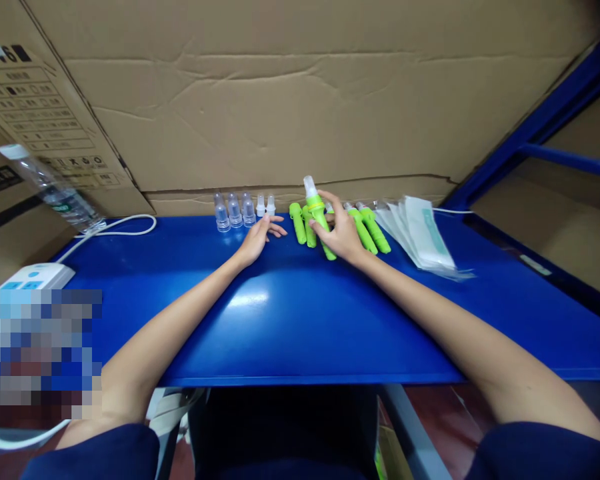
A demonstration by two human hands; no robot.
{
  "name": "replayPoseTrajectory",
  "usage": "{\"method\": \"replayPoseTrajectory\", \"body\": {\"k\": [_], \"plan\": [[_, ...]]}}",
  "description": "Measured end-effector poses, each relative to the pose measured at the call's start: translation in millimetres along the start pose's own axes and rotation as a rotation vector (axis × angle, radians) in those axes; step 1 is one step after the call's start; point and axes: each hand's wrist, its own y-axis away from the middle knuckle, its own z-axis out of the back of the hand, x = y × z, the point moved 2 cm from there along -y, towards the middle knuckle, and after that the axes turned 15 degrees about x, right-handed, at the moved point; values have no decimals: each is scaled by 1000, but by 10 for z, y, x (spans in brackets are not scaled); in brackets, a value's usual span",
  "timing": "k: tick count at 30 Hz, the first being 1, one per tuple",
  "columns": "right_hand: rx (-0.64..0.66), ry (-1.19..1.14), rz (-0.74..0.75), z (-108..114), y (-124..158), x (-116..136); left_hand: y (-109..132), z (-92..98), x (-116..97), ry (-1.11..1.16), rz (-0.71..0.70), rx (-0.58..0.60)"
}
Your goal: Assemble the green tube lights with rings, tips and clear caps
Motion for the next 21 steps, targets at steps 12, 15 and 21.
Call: {"method": "replayPoseTrajectory", "body": {"k": [12,15,21], "plan": [[74,287,-234,-52,-54,-262,-17,-6,16,32,-1,-14],[103,361,-257,-71,-46,-234,-17,-5,29,31,-10,-9],[83,432,-286,-97,-31,-250,-20,-7,25,33,1,-3]]}}
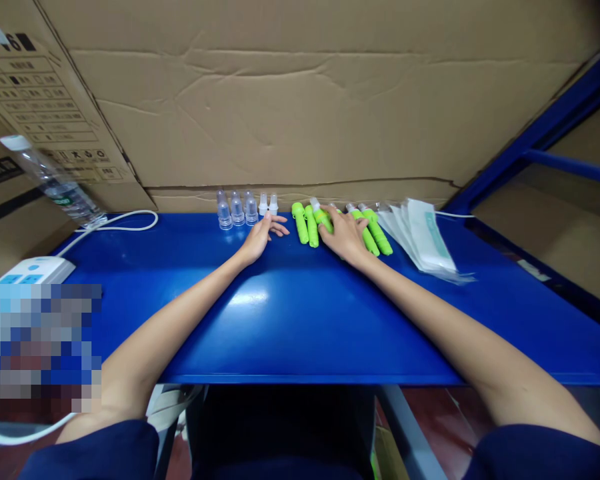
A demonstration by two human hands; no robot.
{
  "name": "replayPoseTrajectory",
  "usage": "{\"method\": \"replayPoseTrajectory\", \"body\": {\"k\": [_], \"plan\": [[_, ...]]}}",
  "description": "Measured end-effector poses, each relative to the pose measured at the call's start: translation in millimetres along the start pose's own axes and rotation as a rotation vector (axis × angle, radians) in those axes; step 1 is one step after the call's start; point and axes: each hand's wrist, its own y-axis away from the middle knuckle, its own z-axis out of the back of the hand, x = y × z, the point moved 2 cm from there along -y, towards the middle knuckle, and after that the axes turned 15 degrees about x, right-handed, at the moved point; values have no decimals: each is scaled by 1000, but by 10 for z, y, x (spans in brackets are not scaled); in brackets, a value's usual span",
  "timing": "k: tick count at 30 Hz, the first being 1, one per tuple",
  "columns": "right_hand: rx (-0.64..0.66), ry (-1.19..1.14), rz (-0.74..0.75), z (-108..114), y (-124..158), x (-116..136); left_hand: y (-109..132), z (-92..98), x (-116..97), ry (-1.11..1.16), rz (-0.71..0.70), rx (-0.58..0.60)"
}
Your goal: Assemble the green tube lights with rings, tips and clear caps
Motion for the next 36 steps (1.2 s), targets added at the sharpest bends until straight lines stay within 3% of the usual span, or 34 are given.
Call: {"method": "replayPoseTrajectory", "body": {"k": [9,18,25,36], "plan": [[17,8,-94,-11,-19,-19,-6,4,8,-10,11,16],[4,-10,-14,171,-5,31,-8,5,10,-28,16,23],[231,276,-105,291,188,281,-2,-3,-14,-9,5,16],[316,398,-219,338,392,527,9,-1,-15,-20,13,18]]}}
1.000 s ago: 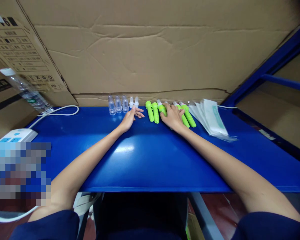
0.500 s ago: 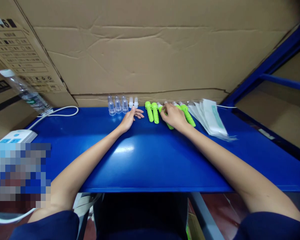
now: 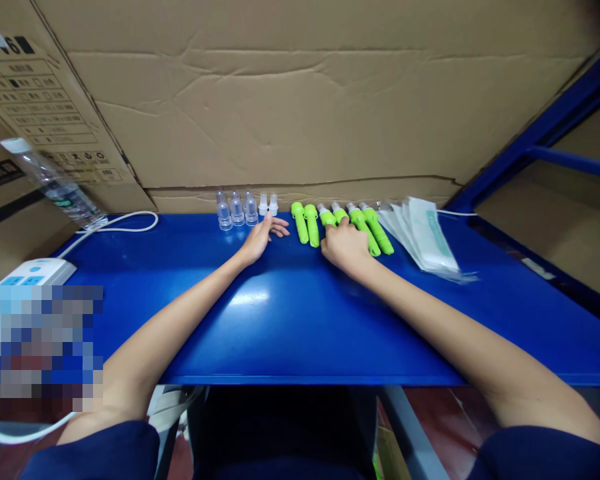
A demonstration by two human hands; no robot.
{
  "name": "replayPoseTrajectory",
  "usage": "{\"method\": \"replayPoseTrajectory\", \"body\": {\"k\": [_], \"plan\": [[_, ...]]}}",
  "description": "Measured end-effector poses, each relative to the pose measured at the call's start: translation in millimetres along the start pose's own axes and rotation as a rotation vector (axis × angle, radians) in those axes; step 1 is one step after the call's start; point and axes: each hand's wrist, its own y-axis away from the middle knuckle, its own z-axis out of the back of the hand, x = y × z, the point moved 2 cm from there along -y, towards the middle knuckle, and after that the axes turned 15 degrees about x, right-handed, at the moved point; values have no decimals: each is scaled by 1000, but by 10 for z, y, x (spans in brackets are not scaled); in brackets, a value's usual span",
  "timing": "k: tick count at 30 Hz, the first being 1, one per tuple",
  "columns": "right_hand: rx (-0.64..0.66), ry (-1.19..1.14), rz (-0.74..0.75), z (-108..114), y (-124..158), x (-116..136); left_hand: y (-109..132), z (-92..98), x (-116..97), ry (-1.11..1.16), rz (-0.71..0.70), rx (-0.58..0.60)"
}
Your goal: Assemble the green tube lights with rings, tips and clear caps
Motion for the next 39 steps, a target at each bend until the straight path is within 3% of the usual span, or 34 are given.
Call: {"method": "replayPoseTrajectory", "body": {"k": [5,18,24,28,34,39], "plan": [[82,3,34,-37,-27,-30,-1,1,9,-7,2,2],[76,-109,110,-114,-137,-46,-4,7,36,-22,-6,19],[-55,-23,134,-117,-134,-20,-15,6,20,-11,13,-37],[-200,19,269,-129,-175,6,-18,5,-10,-5,9,-83],[-139,2,337,-84,-178,36,-6,1,-47,7,-15,-135],[-229,17,299,-72,-170,49,26,17,-90,-13,-56,-233]]}}
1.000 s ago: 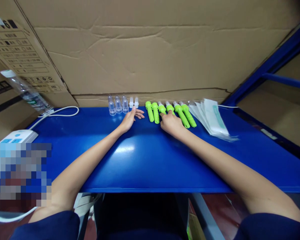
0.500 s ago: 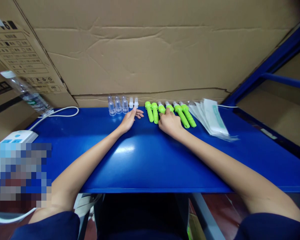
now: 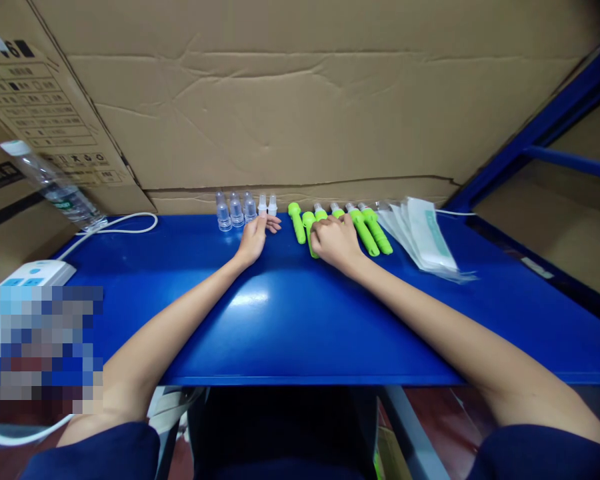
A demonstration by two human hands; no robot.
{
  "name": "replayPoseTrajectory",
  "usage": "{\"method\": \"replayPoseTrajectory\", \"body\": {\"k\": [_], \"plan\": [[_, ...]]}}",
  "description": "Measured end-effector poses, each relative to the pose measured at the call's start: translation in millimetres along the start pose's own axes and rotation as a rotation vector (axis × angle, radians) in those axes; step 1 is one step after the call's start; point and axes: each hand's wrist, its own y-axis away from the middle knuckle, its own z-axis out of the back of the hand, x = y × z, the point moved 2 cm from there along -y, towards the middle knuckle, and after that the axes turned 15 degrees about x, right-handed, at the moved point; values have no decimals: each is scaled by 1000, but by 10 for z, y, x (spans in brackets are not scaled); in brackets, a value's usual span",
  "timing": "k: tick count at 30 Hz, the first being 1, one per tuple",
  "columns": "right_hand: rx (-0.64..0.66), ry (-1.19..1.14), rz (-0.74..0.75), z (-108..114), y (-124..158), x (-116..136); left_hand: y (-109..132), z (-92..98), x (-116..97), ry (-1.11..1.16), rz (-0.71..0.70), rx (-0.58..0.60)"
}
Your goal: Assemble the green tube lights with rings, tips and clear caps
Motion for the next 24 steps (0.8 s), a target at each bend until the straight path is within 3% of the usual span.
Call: {"method": "replayPoseTrajectory", "body": {"k": [7,16,24], "plan": [[34,-63,13,-153,-28,-29,6,8,-3,-4,-23,-16],[12,-105,-64,-102,-70,-75,2,4,-4,-3,-6,-12],[84,-177,26,-187,-128,-121,2,6,8,-18,-8,-9]]}}
